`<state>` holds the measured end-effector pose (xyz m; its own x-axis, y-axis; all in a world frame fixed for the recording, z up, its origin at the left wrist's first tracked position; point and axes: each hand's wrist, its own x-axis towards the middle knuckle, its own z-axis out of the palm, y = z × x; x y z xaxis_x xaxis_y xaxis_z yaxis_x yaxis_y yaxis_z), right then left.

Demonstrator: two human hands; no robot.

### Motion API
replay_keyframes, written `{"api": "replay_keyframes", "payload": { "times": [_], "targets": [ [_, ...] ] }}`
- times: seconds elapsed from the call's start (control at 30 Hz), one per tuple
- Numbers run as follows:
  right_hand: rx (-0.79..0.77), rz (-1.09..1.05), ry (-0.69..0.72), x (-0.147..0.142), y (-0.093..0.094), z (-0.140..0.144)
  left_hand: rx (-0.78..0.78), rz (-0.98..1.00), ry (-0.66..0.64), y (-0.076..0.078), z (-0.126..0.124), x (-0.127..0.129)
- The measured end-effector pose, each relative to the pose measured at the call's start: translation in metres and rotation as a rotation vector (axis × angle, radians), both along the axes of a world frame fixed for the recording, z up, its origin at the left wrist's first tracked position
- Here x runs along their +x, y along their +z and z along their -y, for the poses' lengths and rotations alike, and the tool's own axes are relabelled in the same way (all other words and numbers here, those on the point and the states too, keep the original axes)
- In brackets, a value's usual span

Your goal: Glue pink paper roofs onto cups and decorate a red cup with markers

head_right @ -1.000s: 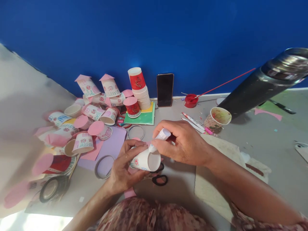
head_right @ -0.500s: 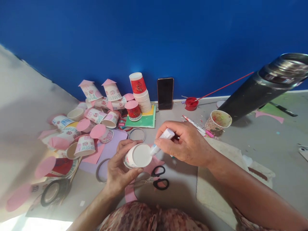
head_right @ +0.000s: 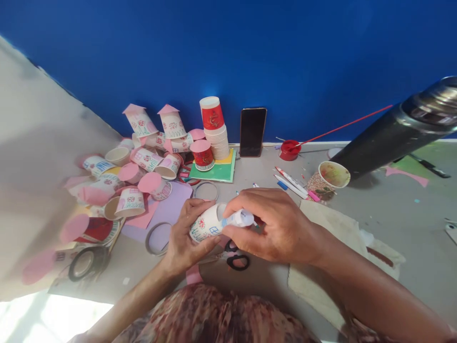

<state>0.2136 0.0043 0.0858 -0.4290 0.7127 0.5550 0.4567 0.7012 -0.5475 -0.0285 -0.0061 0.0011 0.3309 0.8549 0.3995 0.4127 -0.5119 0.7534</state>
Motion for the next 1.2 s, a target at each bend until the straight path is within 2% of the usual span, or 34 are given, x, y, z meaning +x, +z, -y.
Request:
{"api": "replay_keyframes", "payload": {
  "times": [0.13, 0.27, 0.4, 0.57, 0.77, 0.93, 1.2],
  "targets": [
    [0.11, 0.041, -0.047, -0.001, -0.006, -0.006, 0.091, -0.107, -0.014, 0.002, 0.002, 0.005],
    [0.132, 0.068, -0.014, 0.001, -0.009, -0.009, 0.199, -0.138, 0.012, -0.001, 0.002, 0.009],
    [0.127, 0.051, 0.072, 0.003, -0.009, -0.008, 0.148, -0.092, 0.09, 0.0, 0.002, 0.01],
    [0.101, 0.023, 0.135, 0.007, -0.007, -0.007, -0.198, 0.053, 0.088, 0.013, 0.001, 0.007],
    [0.11, -0.009, 0.1, 0.009, -0.002, -0.004, -0.657, 0.533, -0.043, 0.009, -0.003, 0.002],
    [0.076, -0.063, 0.134, 0.01, 0.007, -0.003, -1.001, 0.887, -0.254, 0.006, 0.0, 0.006],
    [0.015, -0.164, 0.187, 0.012, 0.006, -0.008, -1.269, 1.032, -0.601, 0.005, 0.0, 0.005]
  ]
}}
